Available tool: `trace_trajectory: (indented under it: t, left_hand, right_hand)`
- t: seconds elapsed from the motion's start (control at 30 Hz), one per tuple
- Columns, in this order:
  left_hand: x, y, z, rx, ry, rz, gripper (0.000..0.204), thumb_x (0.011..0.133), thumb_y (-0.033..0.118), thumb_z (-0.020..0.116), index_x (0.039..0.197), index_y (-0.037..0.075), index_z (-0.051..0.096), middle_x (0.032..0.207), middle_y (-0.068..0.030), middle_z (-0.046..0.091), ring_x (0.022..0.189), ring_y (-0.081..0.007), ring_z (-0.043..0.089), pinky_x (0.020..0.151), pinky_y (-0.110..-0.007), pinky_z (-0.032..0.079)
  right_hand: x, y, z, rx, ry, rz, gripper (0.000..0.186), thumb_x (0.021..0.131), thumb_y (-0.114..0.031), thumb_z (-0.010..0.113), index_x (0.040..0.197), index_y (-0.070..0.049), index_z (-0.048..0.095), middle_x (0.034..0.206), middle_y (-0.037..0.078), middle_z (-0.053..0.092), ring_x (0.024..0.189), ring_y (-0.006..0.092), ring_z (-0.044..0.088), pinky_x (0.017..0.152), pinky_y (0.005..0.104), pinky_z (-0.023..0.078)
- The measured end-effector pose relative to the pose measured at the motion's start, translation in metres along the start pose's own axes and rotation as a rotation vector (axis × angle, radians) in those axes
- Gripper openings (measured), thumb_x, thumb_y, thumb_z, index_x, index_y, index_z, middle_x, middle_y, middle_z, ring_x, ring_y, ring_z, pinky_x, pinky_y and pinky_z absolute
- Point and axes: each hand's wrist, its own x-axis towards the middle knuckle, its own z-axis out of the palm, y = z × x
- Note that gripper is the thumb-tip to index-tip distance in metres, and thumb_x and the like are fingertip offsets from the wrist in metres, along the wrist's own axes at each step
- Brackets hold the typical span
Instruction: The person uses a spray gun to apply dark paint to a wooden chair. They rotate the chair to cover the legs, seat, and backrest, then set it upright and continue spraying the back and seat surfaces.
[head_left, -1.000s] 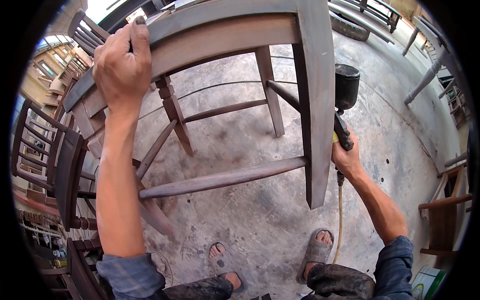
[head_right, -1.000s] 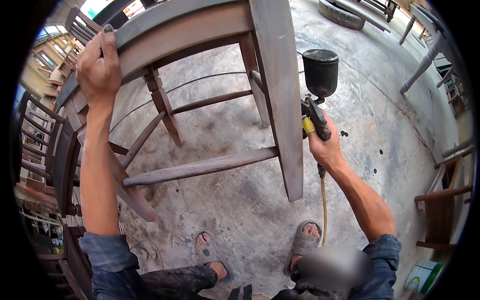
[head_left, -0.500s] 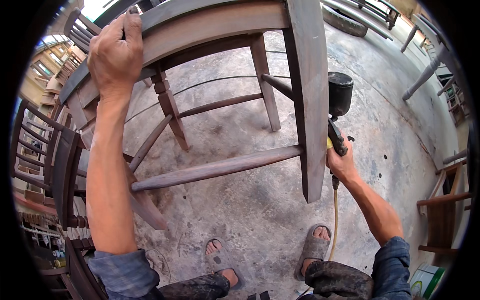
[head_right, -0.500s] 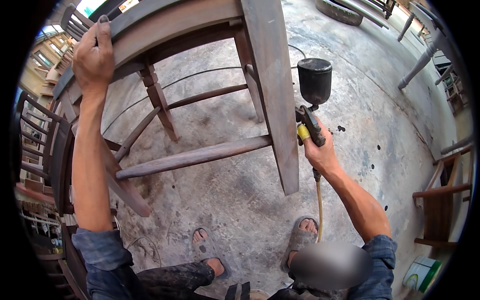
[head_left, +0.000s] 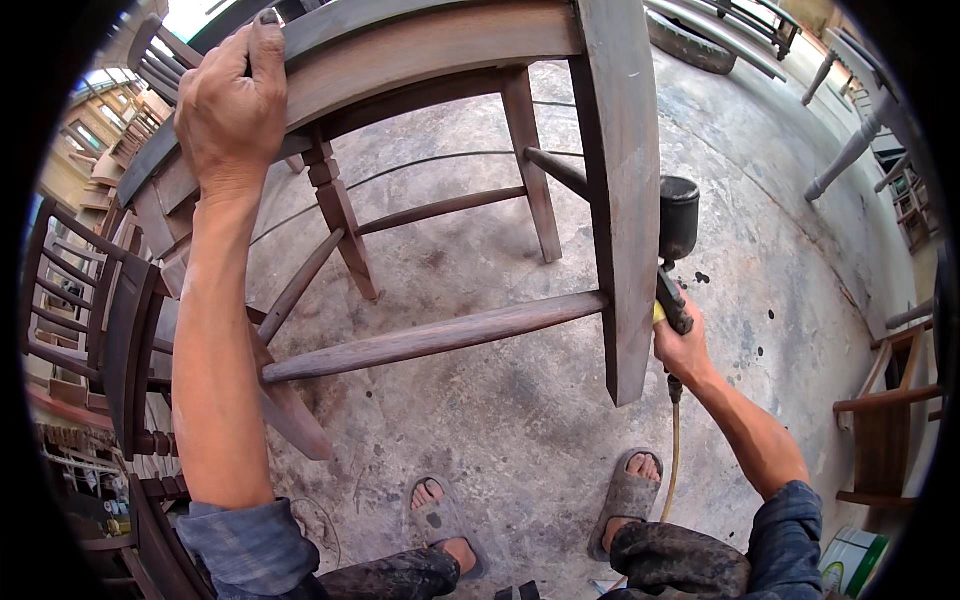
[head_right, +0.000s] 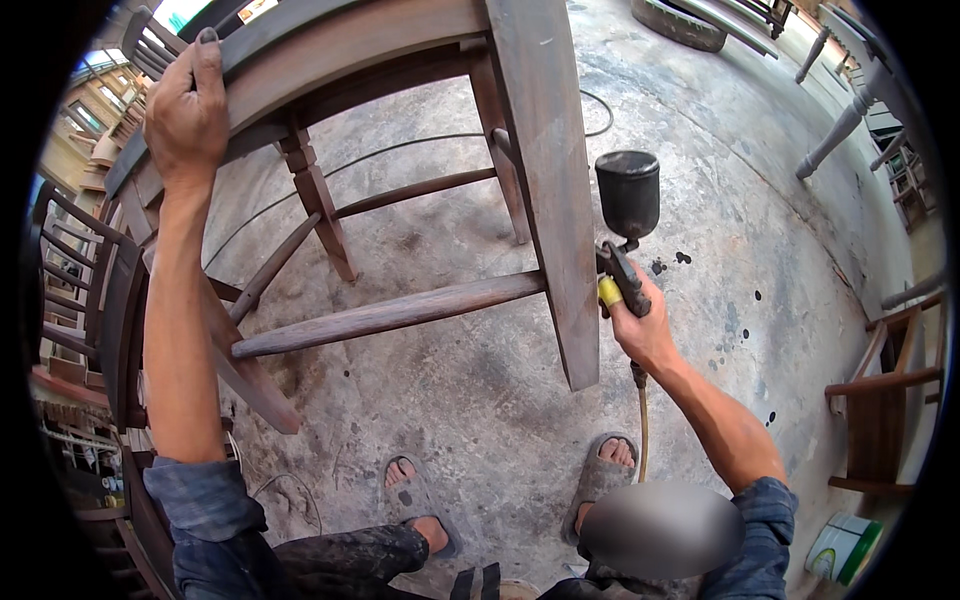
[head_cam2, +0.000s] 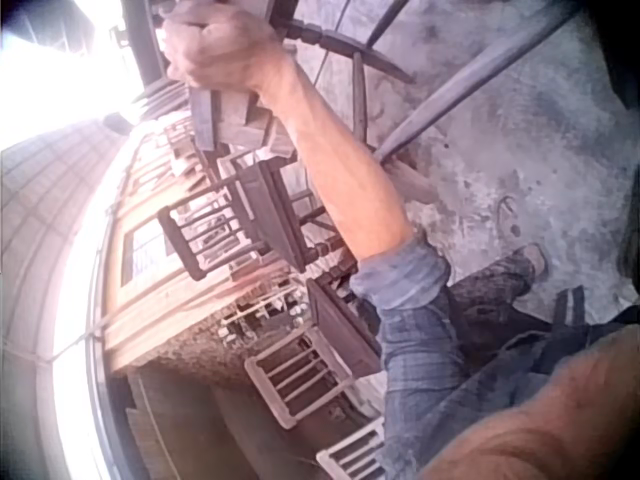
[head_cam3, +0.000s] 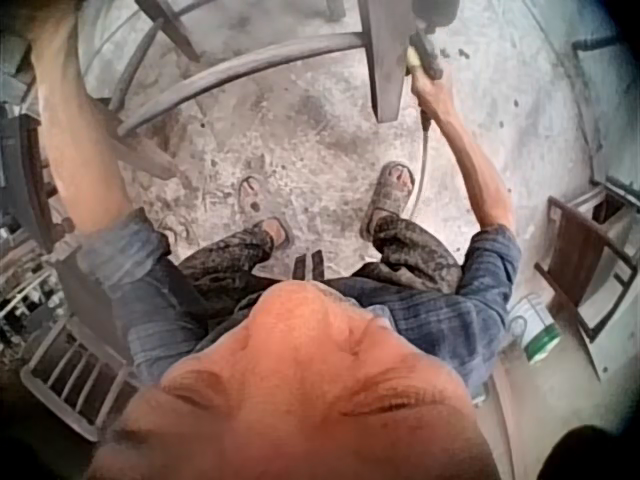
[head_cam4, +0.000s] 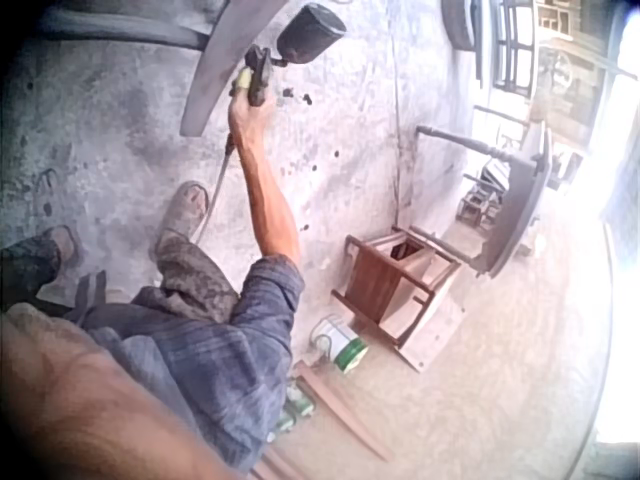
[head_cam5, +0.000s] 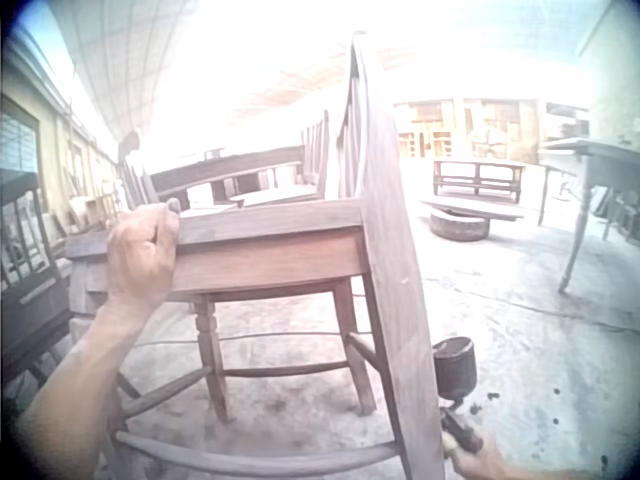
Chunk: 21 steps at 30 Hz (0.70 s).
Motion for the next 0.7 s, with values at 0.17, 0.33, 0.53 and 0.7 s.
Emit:
trace_trajectory:
  t: [0.17, 0.33, 0.53, 0.7]
  left_hand:
    - [-0.002, -0.002, 0.001, 0.003, -0.002, -0.003, 0.048, 0.102, 0.052, 0.053, 0.116, 0.013, 0.076, 0.108, -0.0124, 0.076, 0.095, -0.0369, 0.070, 0.086, -0.043, 0.055]
    - [0.000, 0.003, -0.001, -0.012, 0.013, -0.015, 0.047, 0.102, 0.052, 0.054, 0.115, 0.013, 0.076, 0.108, -0.0131, 0.076, 0.095, -0.0382, 0.070, 0.086, -0.044, 0.055]
    - [-0.001, -0.003, 0.001, -0.006, 0.013, 0.005, 0.046, 0.101, 0.052, 0.055, 0.115, 0.014, 0.077, 0.106, -0.0135, 0.076, 0.095, -0.0380, 0.070, 0.086, -0.044, 0.055]
    - [-0.001, -0.002, -0.001, 0.000, 0.022, 0.002, 0.046, 0.102, 0.051, 0.055, 0.114, 0.012, 0.077, 0.102, -0.0150, 0.075, 0.094, -0.0372, 0.071, 0.084, -0.043, 0.055]
  right_hand:
    - [0.023, -0.016, 0.005, 0.134, 0.040, 0.132, 0.033, 0.102, -0.010, 0.060, 0.134, -0.001, 0.060, 0.083, -0.003, 0.057, 0.071, 0.0065, 0.051, 0.065, 0.0243, 0.045]
    - [0.034, -0.018, 0.005, 0.064, 0.086, 0.018, 0.032, 0.102, -0.009, 0.060, 0.133, 0.000, 0.060, 0.087, -0.001, 0.059, 0.079, 0.0076, 0.052, 0.072, 0.0257, 0.046]
    - [0.022, 0.005, 0.007, -0.049, 0.084, -0.131, 0.032, 0.100, -0.009, 0.060, 0.131, 0.001, 0.060, 0.095, 0.004, 0.064, 0.085, 0.0096, 0.054, 0.078, 0.0276, 0.047]
    - [-0.004, 0.024, 0.005, -0.068, 0.039, -0.002, 0.035, 0.098, -0.008, 0.062, 0.132, 0.001, 0.060, 0.086, 0.002, 0.061, 0.077, 0.0081, 0.054, 0.069, 0.0271, 0.047]
